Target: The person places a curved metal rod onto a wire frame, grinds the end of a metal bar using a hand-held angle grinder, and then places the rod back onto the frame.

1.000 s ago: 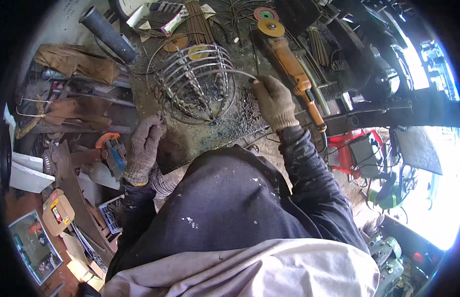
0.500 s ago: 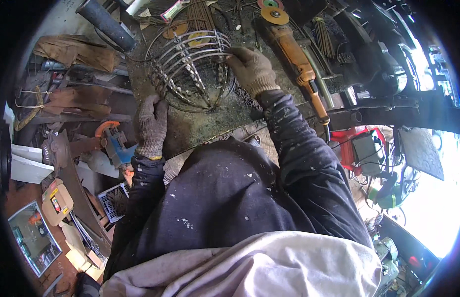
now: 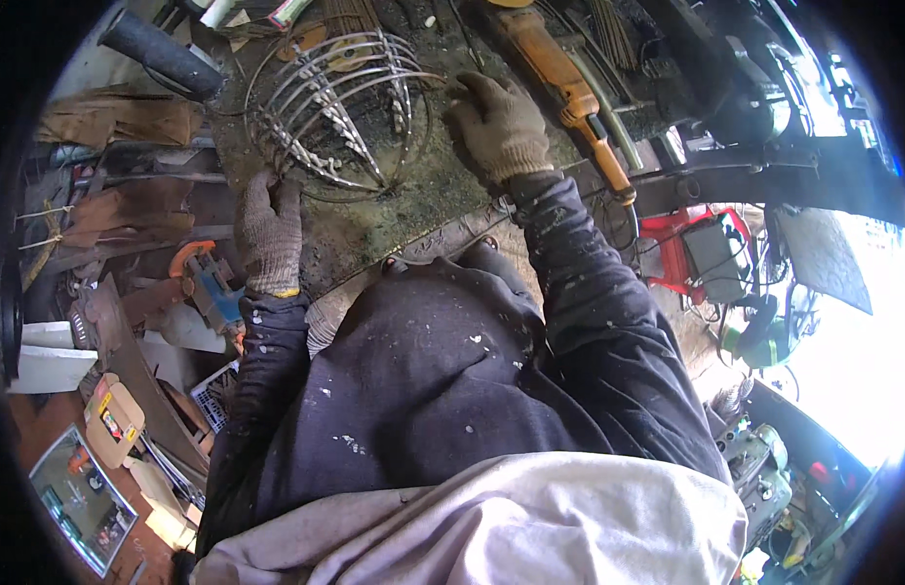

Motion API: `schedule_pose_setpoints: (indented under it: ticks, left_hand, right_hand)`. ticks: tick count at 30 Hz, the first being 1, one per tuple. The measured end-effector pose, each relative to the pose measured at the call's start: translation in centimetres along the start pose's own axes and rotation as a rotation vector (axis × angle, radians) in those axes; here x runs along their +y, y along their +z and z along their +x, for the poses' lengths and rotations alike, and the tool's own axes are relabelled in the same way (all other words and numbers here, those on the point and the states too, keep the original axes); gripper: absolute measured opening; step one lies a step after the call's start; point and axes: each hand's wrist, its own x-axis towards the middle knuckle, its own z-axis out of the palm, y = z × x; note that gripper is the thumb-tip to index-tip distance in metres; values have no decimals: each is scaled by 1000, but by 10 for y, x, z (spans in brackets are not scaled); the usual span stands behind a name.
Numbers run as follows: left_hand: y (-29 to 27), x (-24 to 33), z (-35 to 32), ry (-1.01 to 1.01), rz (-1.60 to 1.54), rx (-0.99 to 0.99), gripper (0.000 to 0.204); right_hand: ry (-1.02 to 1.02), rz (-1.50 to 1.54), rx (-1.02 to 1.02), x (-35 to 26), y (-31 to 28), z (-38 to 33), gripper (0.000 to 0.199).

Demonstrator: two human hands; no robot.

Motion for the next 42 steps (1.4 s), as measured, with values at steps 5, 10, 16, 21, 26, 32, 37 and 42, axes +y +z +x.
schedule_pose_setpoints:
  ticks: [5,10,16,21,26,32,37,42]
  left_hand:
    - [7,-10,6,94,133,71,37]
    - [7,-7,3,-171,43,-13,27]
    - [6,-23,-9,85,-146,231,34]
    - [2,-6,-12,-60,-106,130,33]
    - [4,23,-9,-122,23,34,34]
    - [20,-1,-14,29,140,313,29]
    - [10,12,-12,-45,35,214,28]
    - [28,-28,-5,57,-50,281,28]
  right_hand:
    - [-183,-22,55,-1,12,24,37]
    - [-194,166,-56,8,32,37,32]
    - [-57,207,-136,13,40,35,31]
    - [-51,273,-175,16,31,38,32]
    - [-33,291,-209,22,34,39,33]
    - [-173,212,-173,25,23,41,30]
    - [-197,231,-221,18,14,37,29]
    - [-126,188,-212,7,18,37,28]
